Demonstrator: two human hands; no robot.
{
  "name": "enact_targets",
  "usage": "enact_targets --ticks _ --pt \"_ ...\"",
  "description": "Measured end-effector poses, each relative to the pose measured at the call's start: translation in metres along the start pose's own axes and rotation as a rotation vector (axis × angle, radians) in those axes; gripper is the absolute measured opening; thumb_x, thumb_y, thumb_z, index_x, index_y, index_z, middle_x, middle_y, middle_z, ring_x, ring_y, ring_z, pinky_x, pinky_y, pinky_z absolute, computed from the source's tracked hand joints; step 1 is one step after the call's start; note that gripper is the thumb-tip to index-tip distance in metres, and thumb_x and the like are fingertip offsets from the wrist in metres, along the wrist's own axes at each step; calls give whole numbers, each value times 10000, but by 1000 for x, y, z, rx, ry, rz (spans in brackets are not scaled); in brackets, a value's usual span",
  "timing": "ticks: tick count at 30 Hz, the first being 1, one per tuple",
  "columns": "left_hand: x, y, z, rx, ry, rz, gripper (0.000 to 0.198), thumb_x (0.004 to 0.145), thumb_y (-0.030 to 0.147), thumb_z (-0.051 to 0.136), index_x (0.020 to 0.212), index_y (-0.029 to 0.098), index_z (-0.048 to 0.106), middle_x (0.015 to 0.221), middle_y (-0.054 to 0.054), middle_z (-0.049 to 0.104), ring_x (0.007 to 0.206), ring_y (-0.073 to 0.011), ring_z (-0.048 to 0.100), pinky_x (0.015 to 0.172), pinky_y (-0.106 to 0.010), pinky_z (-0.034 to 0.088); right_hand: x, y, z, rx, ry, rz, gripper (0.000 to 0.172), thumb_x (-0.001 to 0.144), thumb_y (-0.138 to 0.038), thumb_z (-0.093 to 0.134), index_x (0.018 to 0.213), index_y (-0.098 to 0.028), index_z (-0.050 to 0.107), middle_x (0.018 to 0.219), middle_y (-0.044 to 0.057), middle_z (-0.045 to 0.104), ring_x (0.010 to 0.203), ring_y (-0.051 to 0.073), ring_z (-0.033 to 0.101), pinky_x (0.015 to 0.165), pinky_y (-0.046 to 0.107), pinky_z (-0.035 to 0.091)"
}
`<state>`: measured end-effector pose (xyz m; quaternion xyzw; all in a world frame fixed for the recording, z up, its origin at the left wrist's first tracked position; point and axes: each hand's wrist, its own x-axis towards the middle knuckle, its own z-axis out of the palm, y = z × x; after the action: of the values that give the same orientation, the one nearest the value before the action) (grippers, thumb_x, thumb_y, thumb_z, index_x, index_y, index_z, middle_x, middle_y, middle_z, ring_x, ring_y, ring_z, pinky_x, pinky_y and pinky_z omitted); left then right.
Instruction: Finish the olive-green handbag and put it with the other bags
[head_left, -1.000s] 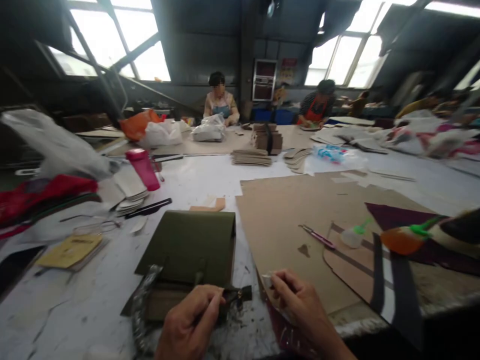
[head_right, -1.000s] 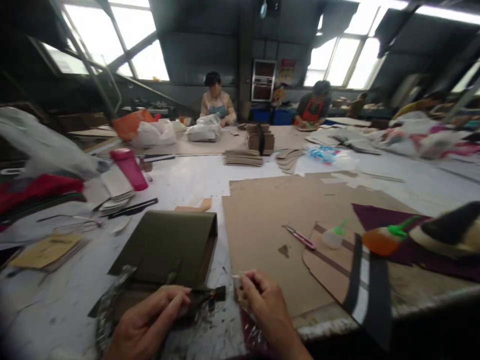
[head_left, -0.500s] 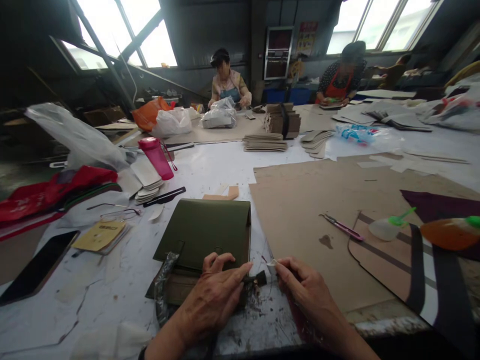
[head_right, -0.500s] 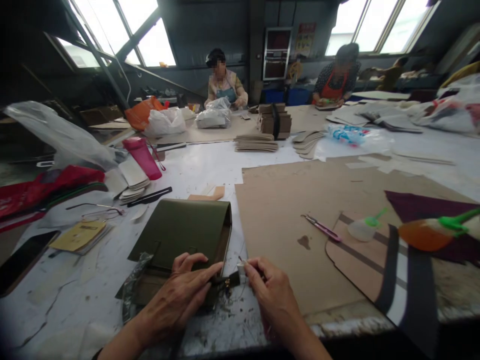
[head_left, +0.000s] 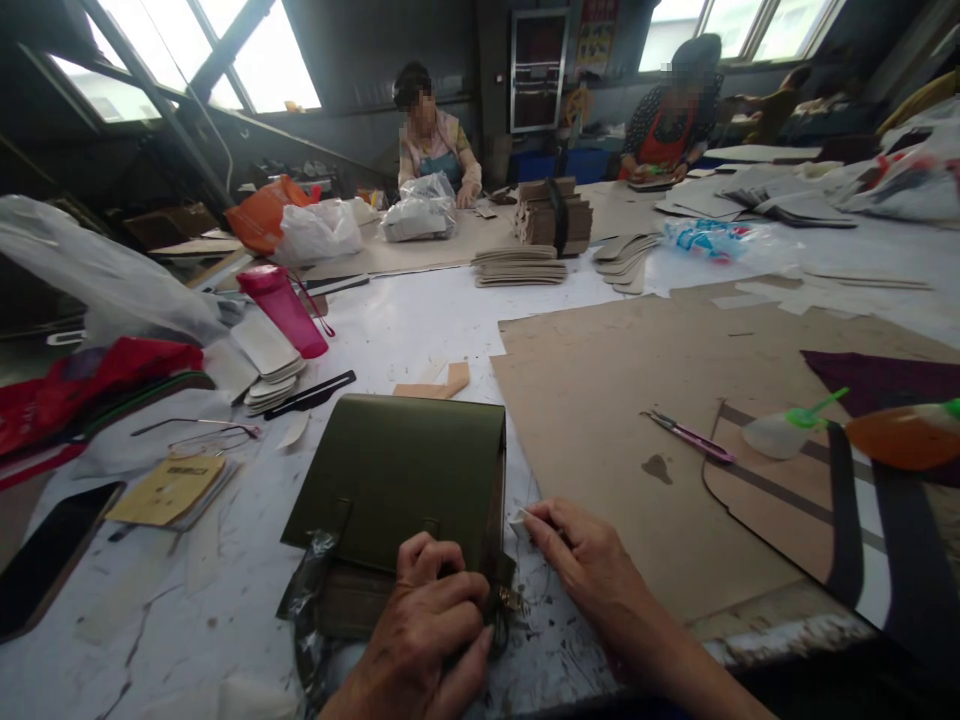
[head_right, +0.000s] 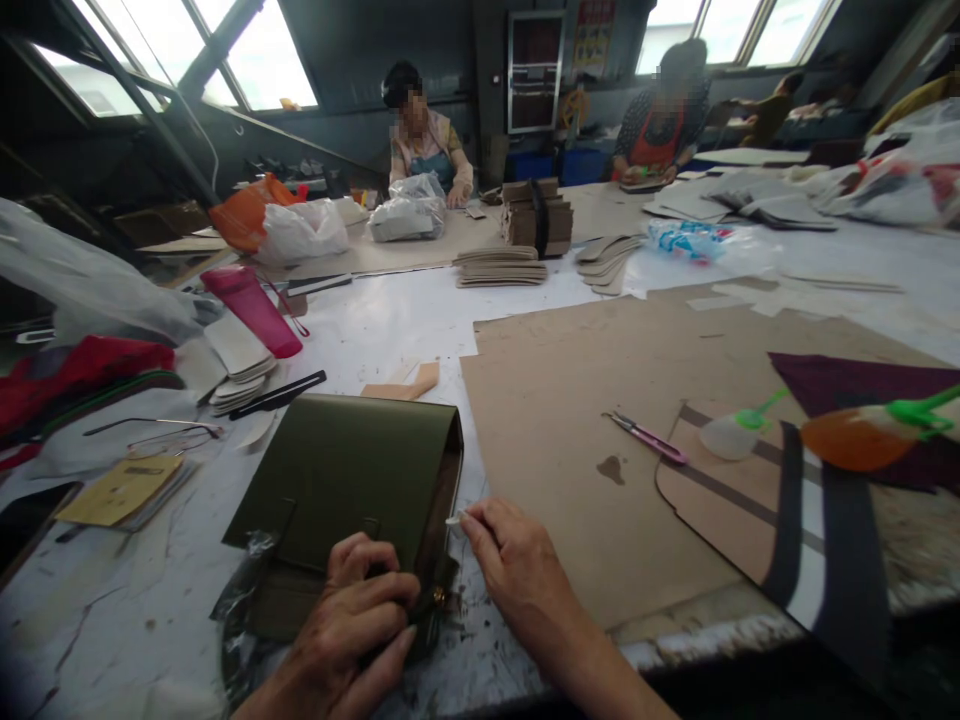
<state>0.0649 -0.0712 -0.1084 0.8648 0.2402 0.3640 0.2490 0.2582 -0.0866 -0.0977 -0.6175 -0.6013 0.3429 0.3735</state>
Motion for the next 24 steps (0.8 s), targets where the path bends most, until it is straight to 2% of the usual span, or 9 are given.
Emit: enact_targets --ticks 4,7,10,12,14,17,21,22,24 --pt "-1 0 -4 -19 3 -32 133 793 112 432 679 160 481 738 1 573 837 -169 412 859 -405 221 -5 4 21 120 21 65 266 898 -379 346 837 -177 508 766 31 538 716 147 539 673 251 457" --pt "-2 -1 -3 -12 30 -50 121 783 93 423 688 160 457 732 1 565 830 -166 408 861 -401 226 -11 7 33 122 43 112 307 883 -424 309 852 -173 482 773 55 534 711 171 550 659 295 495" --pt "-2 -3 -2 51 69 -11 40 756 188 513 759 165 481 752 2 571 849 -178 405 882 -399 216 -14 7 38 196 40 234 352 855 -494 311 863 -172 453 771 60 530 682 177 575 612 308 524" --pt "-1 -5 -2 146 -4 40 273 680 304 634 885 165 517 799 -3 580 890 -200 393 900 -398 202 -16 5 38 292 41 334 393 830 -553 333 875 -174 425 785 54 527 664 174 590 592 311 541" --pt "0 -6 -2 215 -80 74 435 604 334 702 977 178 541 816 0 576 911 -214 377 909 -399 192 -19 4 38 368 52 408 431 802 -596 365 887 -175 404 803 44 517 641 169 597 572 317 553" --pt "0 -6 -1 207 -83 57 395 616 176 640 1001 241 579 784 15 559 893 -205 367 913 -406 187 -24 3 39 419 54 446 440 785 -603 388 892 -176 390 800 23 502 608 157 602 549 312 558" --pt "0 -4 -1 186 -81 76 421 591 23 477 918 252 610 759 13 546 857 -190 348 867 -392 193 -26 7 38 364 -47 396 348 829 -521 344 851 -176 389 688 2 507 552 155 597 500 286 534" --pt "0 -4 -1 180 -87 77 406 582 18 459 878 248 614 758 11 544 859 -192 344 861 -395 191 -25 8 38 291 -68 326 309 853 -475 329 835 -175 402 653 -1 507 534 151 587 503 280 522" --pt "0 -5 -1 152 -87 57 364 572 33 449 815 245 618 771 7 546 875 -200 344 863 -412 186 -22 11 38 56 -35 82 258 900 -366 298 816 -170 444 648 15 523 558 152 576 555 283 500"
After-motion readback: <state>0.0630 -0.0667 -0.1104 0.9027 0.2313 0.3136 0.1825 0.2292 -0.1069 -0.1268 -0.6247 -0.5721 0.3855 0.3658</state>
